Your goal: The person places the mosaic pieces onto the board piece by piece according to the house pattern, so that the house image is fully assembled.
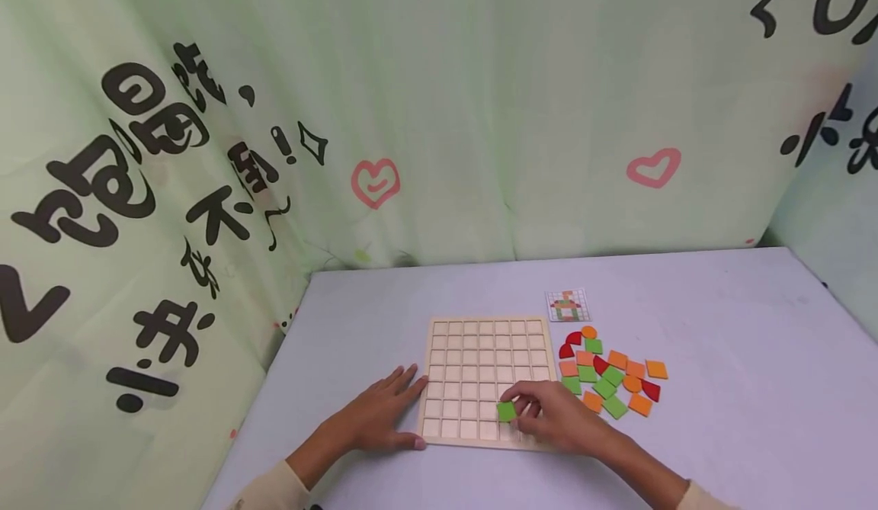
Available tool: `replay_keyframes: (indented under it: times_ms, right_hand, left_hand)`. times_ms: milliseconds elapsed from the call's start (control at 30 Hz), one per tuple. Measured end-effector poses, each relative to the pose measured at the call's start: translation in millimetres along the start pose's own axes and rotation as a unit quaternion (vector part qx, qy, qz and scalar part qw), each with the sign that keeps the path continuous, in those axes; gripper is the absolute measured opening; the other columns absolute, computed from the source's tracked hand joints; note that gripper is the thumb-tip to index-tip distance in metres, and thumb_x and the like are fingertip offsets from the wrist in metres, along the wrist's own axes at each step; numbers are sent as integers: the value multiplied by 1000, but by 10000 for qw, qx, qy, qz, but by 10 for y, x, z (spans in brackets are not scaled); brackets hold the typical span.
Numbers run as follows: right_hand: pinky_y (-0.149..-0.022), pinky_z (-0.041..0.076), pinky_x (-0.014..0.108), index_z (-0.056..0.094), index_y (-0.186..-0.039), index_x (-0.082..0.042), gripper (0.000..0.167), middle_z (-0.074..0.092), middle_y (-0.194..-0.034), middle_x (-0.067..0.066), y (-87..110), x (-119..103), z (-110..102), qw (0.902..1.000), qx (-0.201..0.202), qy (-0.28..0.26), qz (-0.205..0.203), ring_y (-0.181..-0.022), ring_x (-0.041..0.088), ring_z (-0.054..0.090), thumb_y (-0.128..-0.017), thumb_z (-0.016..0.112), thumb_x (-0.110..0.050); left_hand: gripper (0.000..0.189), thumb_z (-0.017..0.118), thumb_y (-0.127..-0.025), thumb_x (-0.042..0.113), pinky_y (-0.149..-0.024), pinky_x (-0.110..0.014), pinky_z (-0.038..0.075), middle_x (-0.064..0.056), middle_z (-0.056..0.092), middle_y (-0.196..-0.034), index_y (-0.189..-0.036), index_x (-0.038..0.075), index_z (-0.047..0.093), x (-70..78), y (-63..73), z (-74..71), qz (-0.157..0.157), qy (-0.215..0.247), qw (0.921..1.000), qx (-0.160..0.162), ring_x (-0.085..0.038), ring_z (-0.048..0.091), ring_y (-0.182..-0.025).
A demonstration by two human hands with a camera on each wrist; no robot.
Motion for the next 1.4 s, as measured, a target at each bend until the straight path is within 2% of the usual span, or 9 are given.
replay_keyframes:
  times_ms: [233, 467, 767, 1067, 1167, 1400]
  right_hand:
    - [-64, 52, 20, 73, -111, -9, 24, 67, -86, -6, -113, -72, 121, 9989, -131, -188, -406, -72, 2, 59, -87, 74, -7]
    - [-62, 51, 20, 72, -108, -11, 22, 64, -82, -6, -197, -109, 218, 9998, -72, -113, -138, -68, 4, 57, -86, 75, -8]
    - [-58, 50, 20, 72, -103, -10, 23, 64, -78, -8, -297, -141, 340, 9992, 103, -71, -377, -63, 0, 55, -81, 75, -2]
    - [-55, 44, 17, 72, -101, -7, 26, 63, -75, -10, -368, -218, 457, 9990, -64, 88, -427, -59, -3, 51, -79, 66, 4]
    - [-54, 44, 17, 72, -101, -6, 24, 62, -74, -10, -404, -248, 504, 9990, -61, 143, -419, -59, -4, 50, -79, 69, 3]
    - [-58, 42, 19, 74, -98, -7, 21, 60, -71, -13, -456, -269, 639, 9972, 164, 670, -291, -63, -3, 49, -77, 79, -4]
  left_hand:
    - [101, 54, -83, 80, -117, -51, 35, -9, 23, -167, -160, 22, 27, -7, -13, 20, -54, -37, 10000, -69, -32, 24, -154]
    - [102, 57, -81, 80, -117, -50, 35, -8, 24, -167, -160, 23, 29, 3, -16, 9, -162, -45, 9998, -60, -32, 25, -153]
    - [101, 62, -79, 78, -113, -50, 40, -9, 31, -164, -158, 22, 34, 36, -17, -9, -284, -141, 9995, 46, -34, 32, -150]
    - [102, 61, -78, 80, -112, -50, 42, -9, 32, -164, -158, 22, 34, 50, -20, 5, -277, -148, 9995, 91, -34, 34, -149]
    - [102, 61, -78, 79, -112, -50, 42, -10, 33, -164, -158, 21, 34, 42, -21, 5, -238, -160, 9995, 118, -35, 34, -149]
    - [101, 60, -79, 79, -111, -49, 43, -9, 33, -164, -158, 21, 34, 31, 0, -7, -182, -240, 9995, 133, -34, 34, -149]
Point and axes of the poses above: each hand's wrist, its own y-axis away from the middle knuckle, its own z-axis out of the palm, x = y × z, the point moved 3 cm from there along -y, towards the middle knuckle
